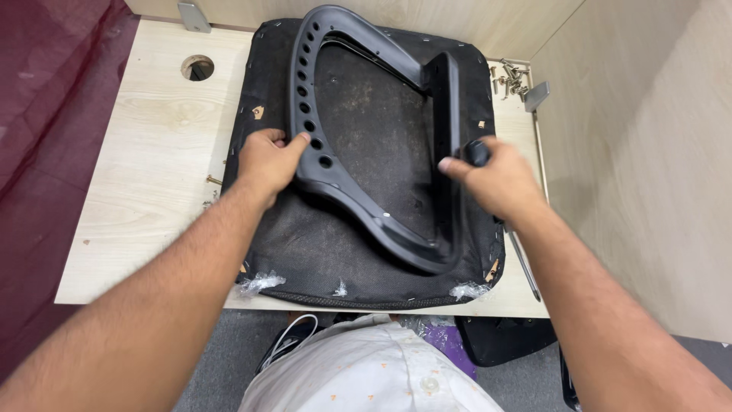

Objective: The person uses a screwdriver to fasten screws into a black plastic chair frame resting on an overturned chair seat. They systematically tighten multiple screws along the frame's edge, repositioning the frame as needed to access different attachment points.

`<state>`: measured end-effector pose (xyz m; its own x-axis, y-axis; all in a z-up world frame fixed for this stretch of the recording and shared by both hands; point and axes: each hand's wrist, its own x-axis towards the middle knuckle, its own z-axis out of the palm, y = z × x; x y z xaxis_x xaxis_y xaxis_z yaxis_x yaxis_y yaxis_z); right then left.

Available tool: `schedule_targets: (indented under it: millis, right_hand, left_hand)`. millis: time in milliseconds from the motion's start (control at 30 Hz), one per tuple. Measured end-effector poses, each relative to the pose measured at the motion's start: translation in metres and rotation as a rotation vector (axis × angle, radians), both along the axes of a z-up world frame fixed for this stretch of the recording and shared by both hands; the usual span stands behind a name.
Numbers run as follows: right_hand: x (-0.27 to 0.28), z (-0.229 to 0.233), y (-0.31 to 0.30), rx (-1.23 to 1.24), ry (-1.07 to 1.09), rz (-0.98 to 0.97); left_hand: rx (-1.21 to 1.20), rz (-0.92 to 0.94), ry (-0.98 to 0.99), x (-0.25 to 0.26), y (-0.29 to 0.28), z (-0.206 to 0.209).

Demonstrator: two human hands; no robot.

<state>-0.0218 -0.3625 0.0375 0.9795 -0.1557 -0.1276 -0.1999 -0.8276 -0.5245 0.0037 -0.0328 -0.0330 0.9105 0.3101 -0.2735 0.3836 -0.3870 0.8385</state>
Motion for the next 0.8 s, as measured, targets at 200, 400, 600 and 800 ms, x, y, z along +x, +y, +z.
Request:
schedule_targets:
  millis: [200,400,600,800]
  right_hand:
    - [0.000,-0.019,0.009,-0.106,0.085,0.005]
    - [0.003,-0.013,0.013,-0.018,-0.079,0.218]
    - [0.000,-0.009,0.025,-0.064,0.026,0.152]
    - [-0.005,0.002,0.032,-0.016,-0.115,0.144]
  left_hand:
    - [-0.490,0.127,0.218,-0.032,-0.018,0.011]
    - [-0.788,0.334,0.125,-0.058,-0.034,0.010]
    - [-0.874,0.313,0.074,-0.069,-0.028,0.003]
    - [-0.919,0.280,-0.010,-0.071,-0.029,-0.004]
